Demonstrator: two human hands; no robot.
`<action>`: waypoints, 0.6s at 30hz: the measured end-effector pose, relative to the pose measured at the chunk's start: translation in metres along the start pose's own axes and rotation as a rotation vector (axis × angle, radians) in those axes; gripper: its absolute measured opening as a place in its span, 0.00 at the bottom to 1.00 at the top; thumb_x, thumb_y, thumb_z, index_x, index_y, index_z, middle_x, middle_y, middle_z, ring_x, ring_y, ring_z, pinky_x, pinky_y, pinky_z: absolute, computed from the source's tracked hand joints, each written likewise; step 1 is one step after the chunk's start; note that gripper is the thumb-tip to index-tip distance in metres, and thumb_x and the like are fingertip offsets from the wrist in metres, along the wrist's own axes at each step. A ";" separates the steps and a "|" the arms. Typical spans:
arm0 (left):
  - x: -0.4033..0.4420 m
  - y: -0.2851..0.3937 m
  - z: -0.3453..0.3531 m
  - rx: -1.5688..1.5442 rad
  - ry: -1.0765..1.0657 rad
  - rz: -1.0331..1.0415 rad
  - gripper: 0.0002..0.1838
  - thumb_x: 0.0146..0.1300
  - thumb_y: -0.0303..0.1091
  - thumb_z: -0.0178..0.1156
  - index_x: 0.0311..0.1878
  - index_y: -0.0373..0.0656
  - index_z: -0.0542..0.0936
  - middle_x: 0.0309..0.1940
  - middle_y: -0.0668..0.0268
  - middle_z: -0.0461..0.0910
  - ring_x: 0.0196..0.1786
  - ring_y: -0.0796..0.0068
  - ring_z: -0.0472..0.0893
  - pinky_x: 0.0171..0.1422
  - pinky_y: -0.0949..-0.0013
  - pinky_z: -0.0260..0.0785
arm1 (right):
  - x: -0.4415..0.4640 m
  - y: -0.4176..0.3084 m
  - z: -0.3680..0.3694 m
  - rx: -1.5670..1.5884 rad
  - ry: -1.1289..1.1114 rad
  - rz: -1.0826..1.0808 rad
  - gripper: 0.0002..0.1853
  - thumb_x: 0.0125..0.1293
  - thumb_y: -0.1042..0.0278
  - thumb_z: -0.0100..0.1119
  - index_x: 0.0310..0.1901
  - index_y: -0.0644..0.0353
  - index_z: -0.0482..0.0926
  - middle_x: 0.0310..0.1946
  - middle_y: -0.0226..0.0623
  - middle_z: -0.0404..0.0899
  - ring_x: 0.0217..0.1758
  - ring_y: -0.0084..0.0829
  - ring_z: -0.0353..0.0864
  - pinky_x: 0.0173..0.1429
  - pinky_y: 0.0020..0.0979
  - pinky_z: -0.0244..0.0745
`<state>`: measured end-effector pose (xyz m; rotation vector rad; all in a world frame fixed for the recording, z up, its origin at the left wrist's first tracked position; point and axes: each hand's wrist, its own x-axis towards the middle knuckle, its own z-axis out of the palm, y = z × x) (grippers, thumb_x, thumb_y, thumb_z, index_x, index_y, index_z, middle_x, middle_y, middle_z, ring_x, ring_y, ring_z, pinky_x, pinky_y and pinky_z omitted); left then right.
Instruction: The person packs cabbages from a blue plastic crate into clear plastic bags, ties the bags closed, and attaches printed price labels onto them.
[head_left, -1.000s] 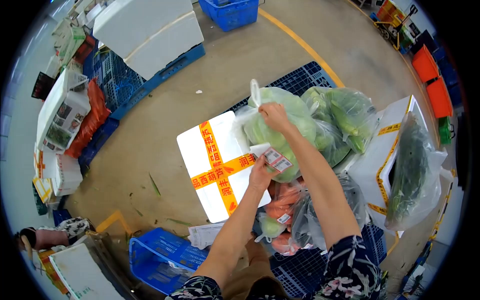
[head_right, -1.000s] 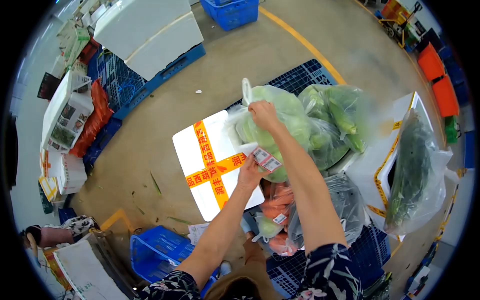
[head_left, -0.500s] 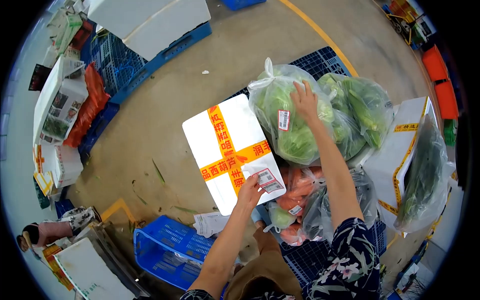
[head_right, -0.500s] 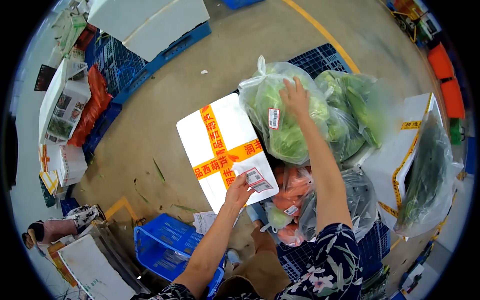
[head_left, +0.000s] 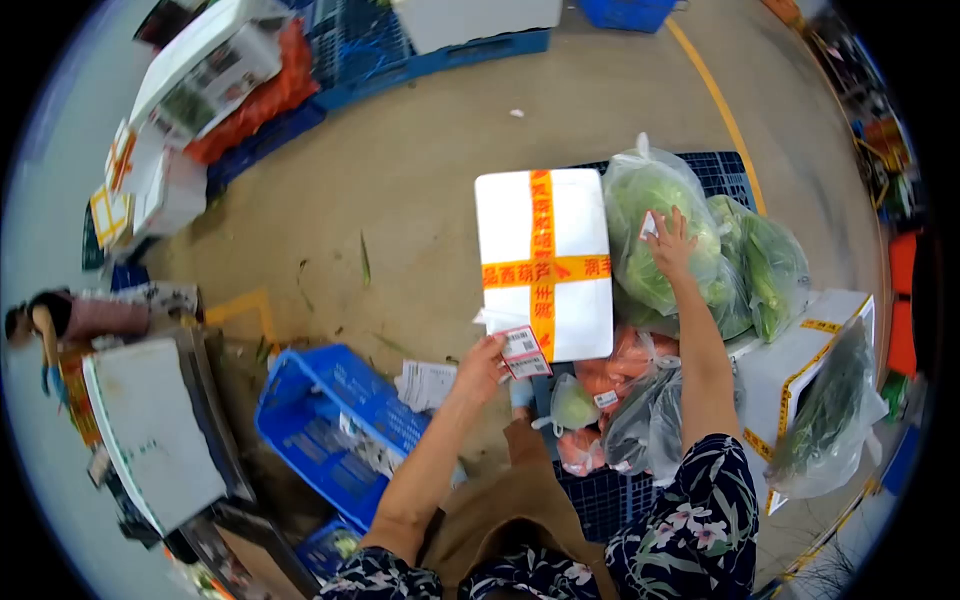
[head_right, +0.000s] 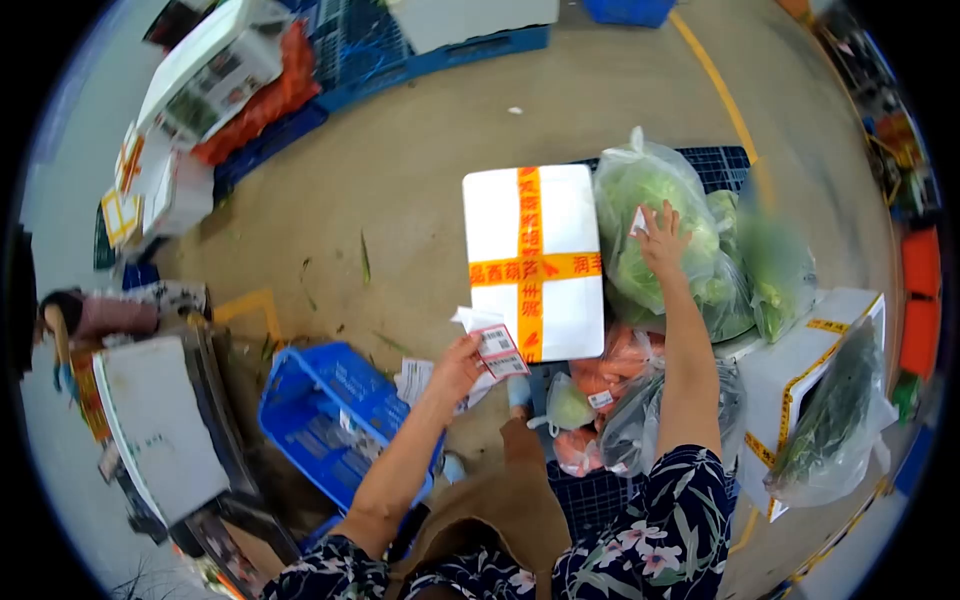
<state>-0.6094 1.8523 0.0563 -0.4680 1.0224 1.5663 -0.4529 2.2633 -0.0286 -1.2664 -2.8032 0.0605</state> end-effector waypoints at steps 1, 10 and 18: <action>-0.018 0.009 -0.010 -0.015 0.023 0.025 0.16 0.65 0.36 0.56 0.53 0.40 0.73 0.44 0.66 0.78 0.47 0.74 0.77 0.50 0.64 0.70 | -0.010 -0.005 0.002 -0.034 0.022 -0.014 0.26 0.63 0.55 0.52 0.64 0.42 0.66 0.71 0.40 0.49 0.73 0.44 0.49 0.62 0.71 0.46; -0.239 0.039 -0.097 -0.060 0.049 0.338 0.09 0.66 0.30 0.54 0.47 0.37 0.77 0.39 0.64 0.80 0.41 0.76 0.80 0.47 0.69 0.74 | -0.254 -0.286 -0.145 0.962 -0.499 -0.229 0.18 0.64 0.60 0.55 0.49 0.65 0.77 0.41 0.43 0.81 0.42 0.34 0.80 0.45 0.31 0.73; -0.479 -0.029 -0.243 -0.134 0.117 0.511 0.15 0.68 0.28 0.50 0.56 0.37 0.74 0.46 0.63 0.79 0.48 0.74 0.78 0.54 0.67 0.72 | -0.488 -0.528 -0.256 1.525 -1.138 -0.113 0.18 0.69 0.57 0.52 0.38 0.67 0.79 0.31 0.31 0.79 0.33 0.19 0.76 0.37 0.23 0.72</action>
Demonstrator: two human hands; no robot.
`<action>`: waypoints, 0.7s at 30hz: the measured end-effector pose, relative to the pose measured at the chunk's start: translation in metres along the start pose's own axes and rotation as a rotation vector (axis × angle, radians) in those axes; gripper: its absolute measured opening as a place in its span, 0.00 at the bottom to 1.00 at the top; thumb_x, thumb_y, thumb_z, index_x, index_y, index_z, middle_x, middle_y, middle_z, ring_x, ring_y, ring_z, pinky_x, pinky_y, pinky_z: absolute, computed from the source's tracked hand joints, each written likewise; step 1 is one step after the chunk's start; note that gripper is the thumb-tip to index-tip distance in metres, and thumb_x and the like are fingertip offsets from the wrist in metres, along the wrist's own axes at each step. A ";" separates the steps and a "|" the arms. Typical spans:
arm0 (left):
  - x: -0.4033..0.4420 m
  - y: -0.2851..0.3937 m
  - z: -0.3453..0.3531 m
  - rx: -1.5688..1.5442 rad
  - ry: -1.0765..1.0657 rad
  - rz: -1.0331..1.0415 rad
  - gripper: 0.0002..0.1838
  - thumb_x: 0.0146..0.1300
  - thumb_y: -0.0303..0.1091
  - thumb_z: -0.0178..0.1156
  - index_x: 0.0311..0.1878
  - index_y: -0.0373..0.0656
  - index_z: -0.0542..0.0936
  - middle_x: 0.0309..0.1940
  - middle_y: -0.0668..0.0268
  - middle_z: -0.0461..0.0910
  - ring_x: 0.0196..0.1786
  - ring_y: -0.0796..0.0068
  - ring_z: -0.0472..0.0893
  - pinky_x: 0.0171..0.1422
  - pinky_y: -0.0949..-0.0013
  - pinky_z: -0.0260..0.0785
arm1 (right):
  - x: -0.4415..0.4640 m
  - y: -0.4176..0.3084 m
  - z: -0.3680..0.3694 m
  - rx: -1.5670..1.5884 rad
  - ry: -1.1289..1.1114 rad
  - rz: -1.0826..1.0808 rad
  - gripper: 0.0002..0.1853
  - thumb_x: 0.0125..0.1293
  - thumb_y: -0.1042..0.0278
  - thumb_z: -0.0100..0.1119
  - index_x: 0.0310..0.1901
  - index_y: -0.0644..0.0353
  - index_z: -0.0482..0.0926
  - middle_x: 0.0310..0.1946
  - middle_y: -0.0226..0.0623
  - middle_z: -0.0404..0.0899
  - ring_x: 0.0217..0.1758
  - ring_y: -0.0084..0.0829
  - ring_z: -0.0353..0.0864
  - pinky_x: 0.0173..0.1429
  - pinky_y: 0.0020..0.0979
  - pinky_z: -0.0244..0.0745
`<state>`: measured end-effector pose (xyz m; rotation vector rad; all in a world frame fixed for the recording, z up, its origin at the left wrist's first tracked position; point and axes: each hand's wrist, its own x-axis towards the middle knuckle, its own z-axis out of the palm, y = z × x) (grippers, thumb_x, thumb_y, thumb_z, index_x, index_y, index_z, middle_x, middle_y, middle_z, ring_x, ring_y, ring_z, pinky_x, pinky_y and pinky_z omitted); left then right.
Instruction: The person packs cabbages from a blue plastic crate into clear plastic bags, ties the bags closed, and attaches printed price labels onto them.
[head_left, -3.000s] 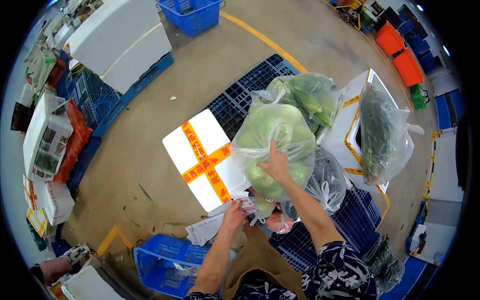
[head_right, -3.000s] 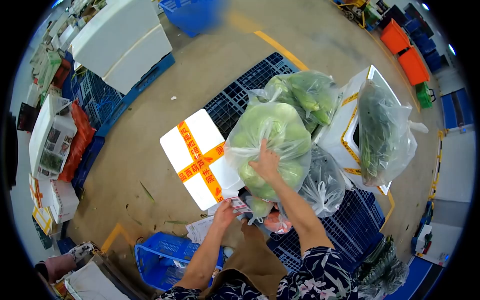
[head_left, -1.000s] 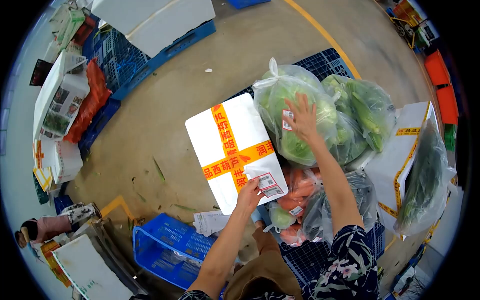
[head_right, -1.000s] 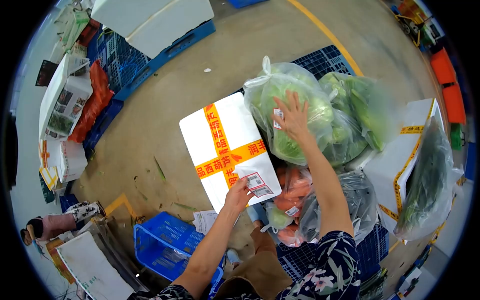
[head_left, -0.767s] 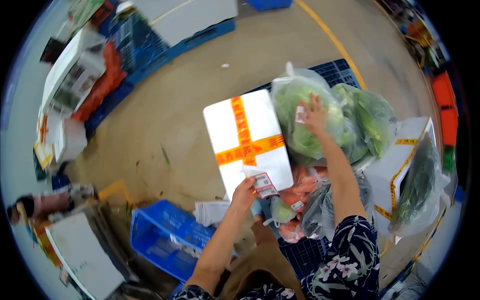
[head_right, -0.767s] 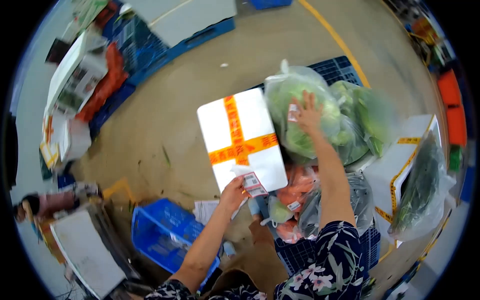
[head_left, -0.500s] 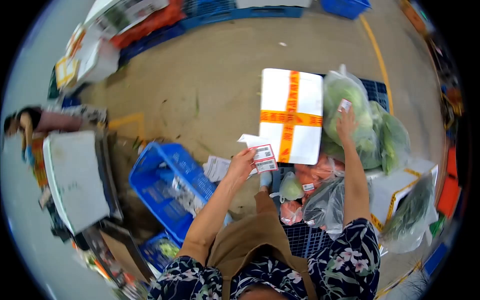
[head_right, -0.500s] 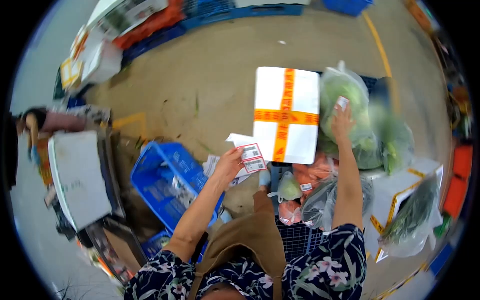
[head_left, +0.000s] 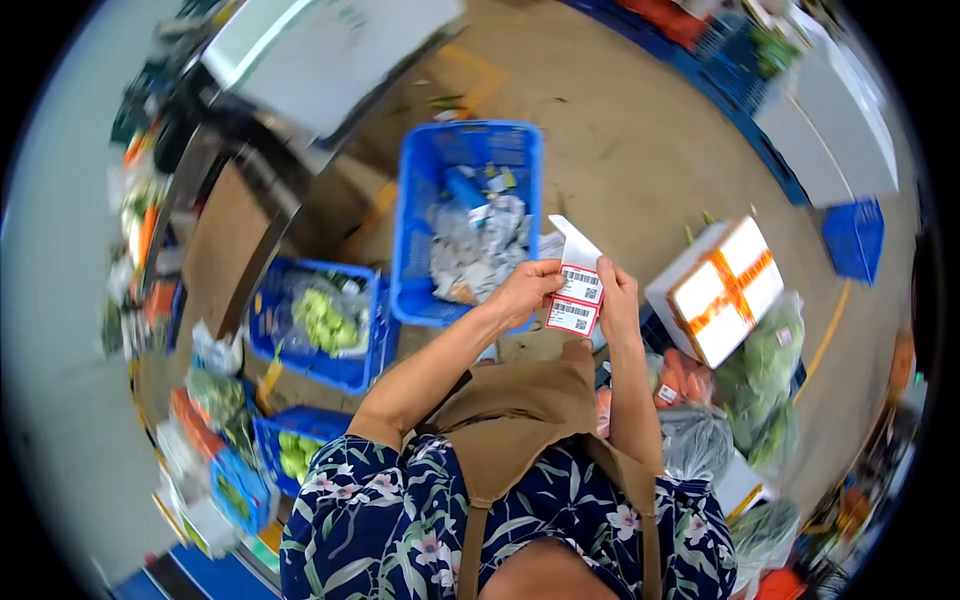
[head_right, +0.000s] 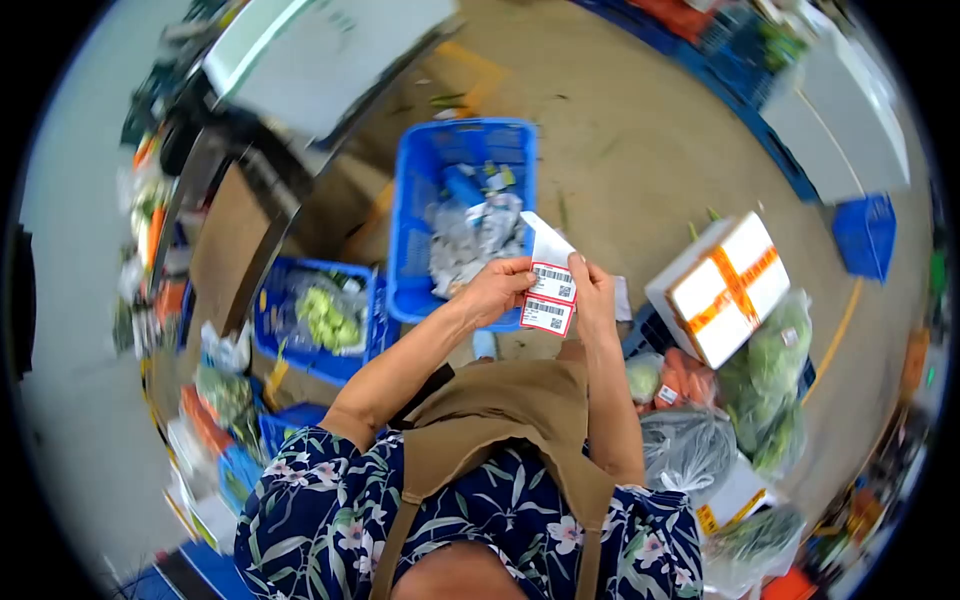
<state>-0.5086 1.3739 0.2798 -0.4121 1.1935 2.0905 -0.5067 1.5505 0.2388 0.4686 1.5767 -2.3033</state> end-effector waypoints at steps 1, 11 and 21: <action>-0.028 0.005 -0.024 -0.020 0.016 0.031 0.15 0.68 0.28 0.49 0.56 0.37 0.73 0.47 0.62 0.78 0.49 0.73 0.78 0.55 0.67 0.72 | -0.002 0.003 0.039 -0.014 -0.046 0.006 0.17 0.68 0.58 0.54 0.38 0.67 0.79 0.29 0.30 0.79 0.31 0.18 0.75 0.35 0.23 0.71; -0.278 -0.111 -0.164 -0.479 0.601 0.416 0.21 0.67 0.33 0.53 0.61 0.38 0.68 0.49 0.60 0.77 0.53 0.69 0.77 0.57 0.66 0.71 | -0.020 0.084 0.272 -0.202 -0.639 0.229 0.14 0.69 0.68 0.52 0.51 0.69 0.74 0.36 0.37 0.79 0.34 0.23 0.79 0.38 0.26 0.77; -0.424 -0.282 -0.145 -1.144 1.192 0.635 0.16 0.68 0.31 0.50 0.57 0.36 0.70 0.44 0.57 0.78 0.46 0.66 0.80 0.50 0.66 0.75 | -0.122 0.192 0.394 -0.647 -1.156 0.229 0.32 0.63 0.82 0.47 0.69 0.55 0.55 0.36 0.36 0.78 0.32 0.20 0.76 0.36 0.24 0.73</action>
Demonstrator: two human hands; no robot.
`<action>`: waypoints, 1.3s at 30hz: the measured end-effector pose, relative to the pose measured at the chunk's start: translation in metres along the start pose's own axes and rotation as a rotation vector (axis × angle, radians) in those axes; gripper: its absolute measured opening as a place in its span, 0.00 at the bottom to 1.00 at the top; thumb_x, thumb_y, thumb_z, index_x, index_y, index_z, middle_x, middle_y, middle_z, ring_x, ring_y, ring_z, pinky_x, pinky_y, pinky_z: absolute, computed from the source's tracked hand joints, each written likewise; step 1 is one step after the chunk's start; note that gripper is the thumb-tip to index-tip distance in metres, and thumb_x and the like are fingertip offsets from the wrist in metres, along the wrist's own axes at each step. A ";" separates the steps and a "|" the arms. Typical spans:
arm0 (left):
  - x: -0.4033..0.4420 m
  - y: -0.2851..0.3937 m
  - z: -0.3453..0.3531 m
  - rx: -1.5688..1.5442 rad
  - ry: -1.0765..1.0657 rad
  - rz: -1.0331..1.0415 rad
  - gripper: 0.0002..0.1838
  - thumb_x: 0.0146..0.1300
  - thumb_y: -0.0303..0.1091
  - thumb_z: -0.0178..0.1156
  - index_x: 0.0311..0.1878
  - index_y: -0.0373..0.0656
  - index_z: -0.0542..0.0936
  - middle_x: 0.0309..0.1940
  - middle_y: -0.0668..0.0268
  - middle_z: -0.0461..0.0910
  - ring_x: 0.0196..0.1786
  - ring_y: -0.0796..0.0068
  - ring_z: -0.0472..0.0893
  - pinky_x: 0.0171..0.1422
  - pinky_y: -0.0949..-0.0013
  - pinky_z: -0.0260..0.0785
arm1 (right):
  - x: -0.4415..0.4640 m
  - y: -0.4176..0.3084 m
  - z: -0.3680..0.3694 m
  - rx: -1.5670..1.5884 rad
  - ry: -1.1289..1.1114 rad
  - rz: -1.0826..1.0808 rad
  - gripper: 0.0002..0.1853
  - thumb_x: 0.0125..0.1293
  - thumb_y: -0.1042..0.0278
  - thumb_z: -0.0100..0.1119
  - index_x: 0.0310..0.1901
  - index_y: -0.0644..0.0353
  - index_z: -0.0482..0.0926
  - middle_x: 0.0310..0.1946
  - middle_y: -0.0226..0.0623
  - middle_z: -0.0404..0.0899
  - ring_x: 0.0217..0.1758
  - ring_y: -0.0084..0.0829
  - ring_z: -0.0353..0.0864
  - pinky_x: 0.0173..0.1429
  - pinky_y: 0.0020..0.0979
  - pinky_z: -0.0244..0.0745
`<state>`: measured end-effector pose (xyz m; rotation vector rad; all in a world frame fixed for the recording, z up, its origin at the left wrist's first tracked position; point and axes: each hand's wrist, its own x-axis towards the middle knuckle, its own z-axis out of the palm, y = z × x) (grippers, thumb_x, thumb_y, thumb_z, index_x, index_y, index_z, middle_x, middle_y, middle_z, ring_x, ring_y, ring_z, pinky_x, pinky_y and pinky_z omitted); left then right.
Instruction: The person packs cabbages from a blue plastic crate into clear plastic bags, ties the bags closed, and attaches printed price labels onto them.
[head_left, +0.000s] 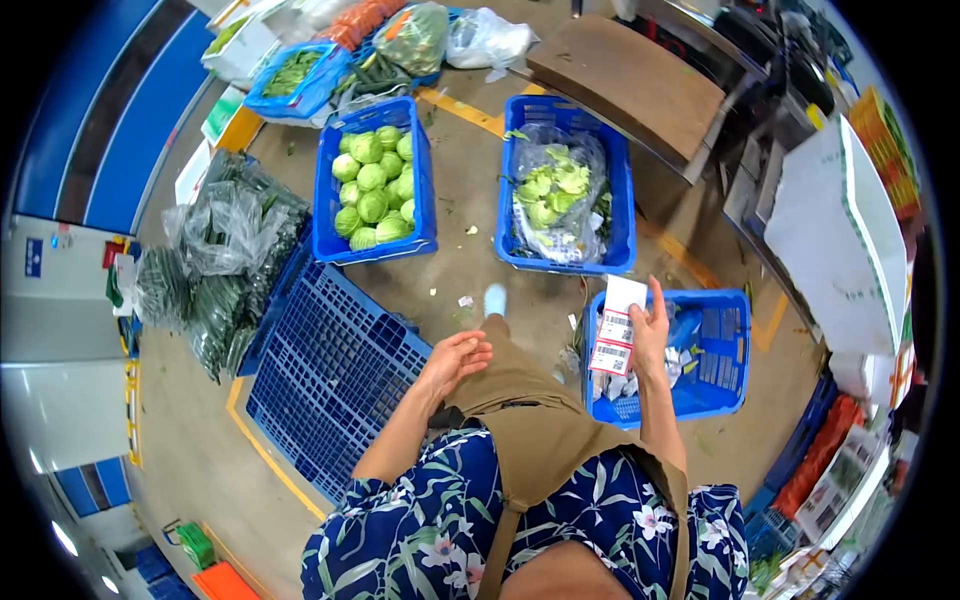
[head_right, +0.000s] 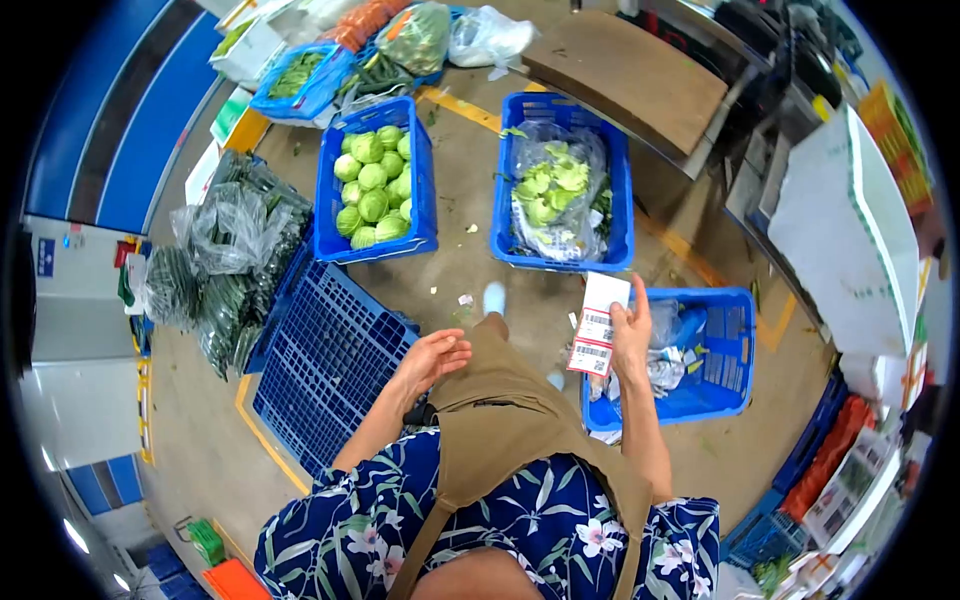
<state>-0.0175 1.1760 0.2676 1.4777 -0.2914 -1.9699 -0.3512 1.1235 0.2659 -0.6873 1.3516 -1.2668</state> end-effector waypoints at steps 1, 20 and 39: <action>0.005 0.005 -0.012 -0.061 0.007 0.025 0.15 0.68 0.30 0.49 0.55 0.36 0.70 0.43 0.56 0.78 0.46 0.66 0.80 0.49 0.66 0.76 | 0.012 0.001 0.022 -0.041 -0.047 -0.021 0.31 0.63 0.82 0.47 0.68 0.56 0.58 0.36 0.34 0.78 0.33 0.19 0.75 0.36 0.23 0.72; 0.105 0.255 -0.223 -0.327 0.169 0.181 0.15 0.67 0.33 0.52 0.54 0.37 0.71 0.44 0.57 0.79 0.47 0.64 0.80 0.51 0.63 0.75 | 0.250 -0.047 0.253 -0.278 0.206 -0.034 0.24 0.59 0.81 0.48 0.60 0.66 0.70 0.46 0.41 0.76 0.39 0.26 0.77 0.43 0.26 0.74; 0.353 0.500 -0.228 -0.401 0.137 0.185 0.14 0.66 0.34 0.53 0.52 0.41 0.71 0.41 0.58 0.78 0.46 0.62 0.79 0.50 0.59 0.75 | 0.619 -0.151 0.340 -0.067 0.516 -0.222 0.28 0.52 0.87 0.41 0.59 0.69 0.68 0.50 0.48 0.75 0.43 0.33 0.79 0.45 0.30 0.76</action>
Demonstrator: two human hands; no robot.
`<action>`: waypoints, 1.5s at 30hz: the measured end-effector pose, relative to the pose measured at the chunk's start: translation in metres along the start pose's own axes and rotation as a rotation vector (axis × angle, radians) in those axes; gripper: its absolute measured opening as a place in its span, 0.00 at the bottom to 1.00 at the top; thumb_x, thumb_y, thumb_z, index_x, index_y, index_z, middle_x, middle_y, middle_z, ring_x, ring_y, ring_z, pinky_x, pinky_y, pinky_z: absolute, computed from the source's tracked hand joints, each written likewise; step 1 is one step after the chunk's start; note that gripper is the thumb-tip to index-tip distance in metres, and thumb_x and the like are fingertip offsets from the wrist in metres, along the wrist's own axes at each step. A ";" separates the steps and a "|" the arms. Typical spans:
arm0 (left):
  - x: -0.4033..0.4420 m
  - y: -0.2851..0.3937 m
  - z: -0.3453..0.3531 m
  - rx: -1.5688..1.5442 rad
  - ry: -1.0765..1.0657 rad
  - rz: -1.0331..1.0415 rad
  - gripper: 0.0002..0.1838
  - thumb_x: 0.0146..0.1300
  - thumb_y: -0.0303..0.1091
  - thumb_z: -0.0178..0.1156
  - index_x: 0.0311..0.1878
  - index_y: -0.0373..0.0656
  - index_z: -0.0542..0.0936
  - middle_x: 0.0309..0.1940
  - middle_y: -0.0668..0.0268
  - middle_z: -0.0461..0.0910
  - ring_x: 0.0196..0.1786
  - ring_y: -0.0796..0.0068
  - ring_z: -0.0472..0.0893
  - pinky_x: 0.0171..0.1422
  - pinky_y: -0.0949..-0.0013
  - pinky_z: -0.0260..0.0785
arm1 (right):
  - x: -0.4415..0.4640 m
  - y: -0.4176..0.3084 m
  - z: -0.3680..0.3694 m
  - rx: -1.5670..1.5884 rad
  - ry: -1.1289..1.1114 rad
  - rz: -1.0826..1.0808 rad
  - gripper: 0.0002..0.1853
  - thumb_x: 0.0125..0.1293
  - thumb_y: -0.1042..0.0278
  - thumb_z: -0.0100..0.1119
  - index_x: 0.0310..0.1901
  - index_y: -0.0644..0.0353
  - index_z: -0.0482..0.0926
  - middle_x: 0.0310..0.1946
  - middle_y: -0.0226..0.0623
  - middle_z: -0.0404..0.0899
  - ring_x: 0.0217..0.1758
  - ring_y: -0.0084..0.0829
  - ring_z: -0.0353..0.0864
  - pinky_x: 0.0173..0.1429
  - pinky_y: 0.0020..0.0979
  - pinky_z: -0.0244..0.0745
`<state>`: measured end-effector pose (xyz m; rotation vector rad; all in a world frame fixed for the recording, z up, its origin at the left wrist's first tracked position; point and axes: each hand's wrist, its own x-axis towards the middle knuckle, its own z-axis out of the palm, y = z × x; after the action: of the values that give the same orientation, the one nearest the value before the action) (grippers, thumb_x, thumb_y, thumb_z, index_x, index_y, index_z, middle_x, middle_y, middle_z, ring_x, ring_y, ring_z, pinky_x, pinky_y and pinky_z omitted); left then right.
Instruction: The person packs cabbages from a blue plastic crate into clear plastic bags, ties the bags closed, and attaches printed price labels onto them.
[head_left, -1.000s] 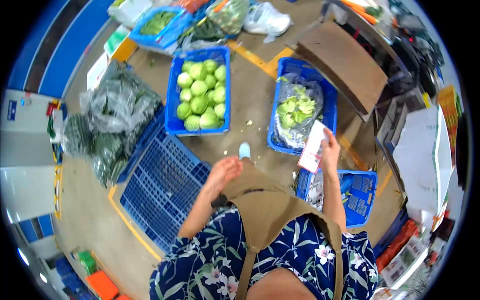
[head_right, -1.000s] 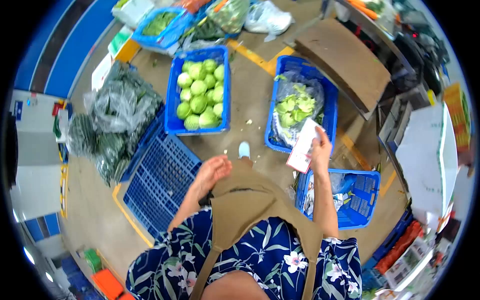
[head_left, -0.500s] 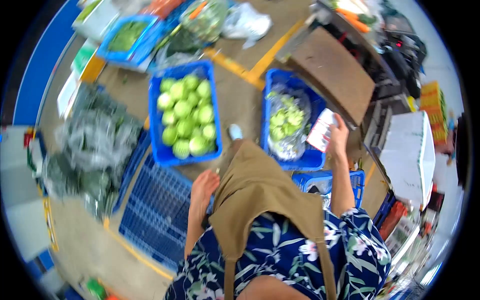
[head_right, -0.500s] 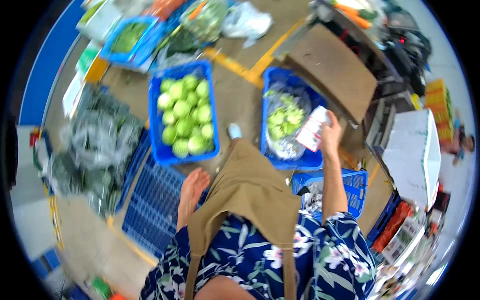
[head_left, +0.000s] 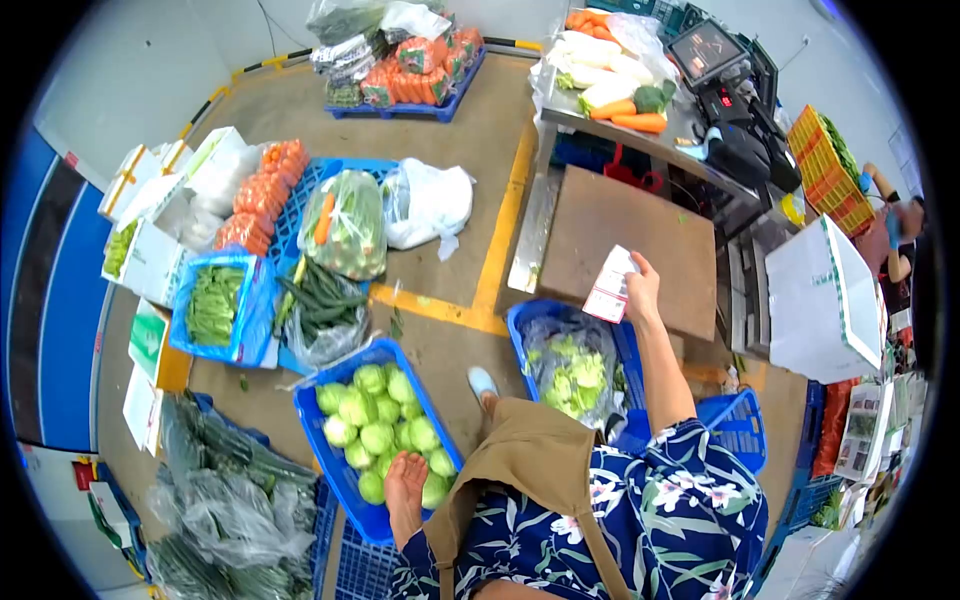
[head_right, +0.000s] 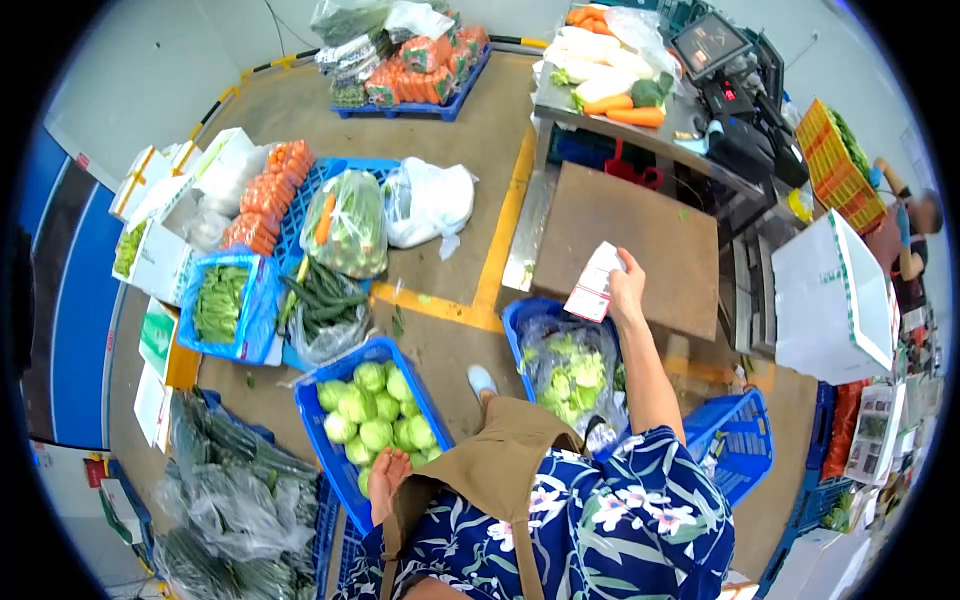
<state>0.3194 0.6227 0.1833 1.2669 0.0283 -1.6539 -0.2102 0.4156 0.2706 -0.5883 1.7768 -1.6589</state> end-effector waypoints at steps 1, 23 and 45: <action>0.015 0.015 0.029 0.020 0.030 -0.017 0.14 0.66 0.34 0.53 0.53 0.41 0.71 0.41 0.58 0.78 0.46 0.62 0.79 0.50 0.59 0.75 | 0.018 -0.005 0.010 0.031 0.030 0.067 0.28 0.53 0.87 0.41 0.60 0.69 0.68 0.50 0.48 0.75 0.42 0.33 0.79 0.44 0.30 0.76; 0.403 0.299 0.444 0.444 -0.288 -0.089 0.08 0.67 0.31 0.49 0.45 0.42 0.74 0.33 0.61 0.80 0.36 0.65 0.82 0.38 0.63 0.77 | 0.326 -0.137 0.104 0.095 0.620 -0.447 0.34 0.48 0.88 0.40 0.63 0.69 0.64 0.57 0.45 0.69 0.56 0.32 0.73 0.59 0.27 0.68; 0.476 0.107 1.215 1.211 -1.416 0.661 0.27 0.58 0.34 0.64 0.58 0.33 0.70 0.44 0.64 0.75 0.45 0.73 0.75 0.52 0.72 0.67 | 0.589 -0.204 0.014 0.452 0.641 -0.486 0.45 0.40 0.91 0.39 0.68 0.56 0.57 0.55 0.44 0.70 0.56 0.33 0.74 0.56 0.29 0.73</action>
<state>-0.4366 -0.4166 0.4352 0.3902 -2.2067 -1.5477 -0.6333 -0.0264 0.3881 -0.3022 1.6338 -2.7264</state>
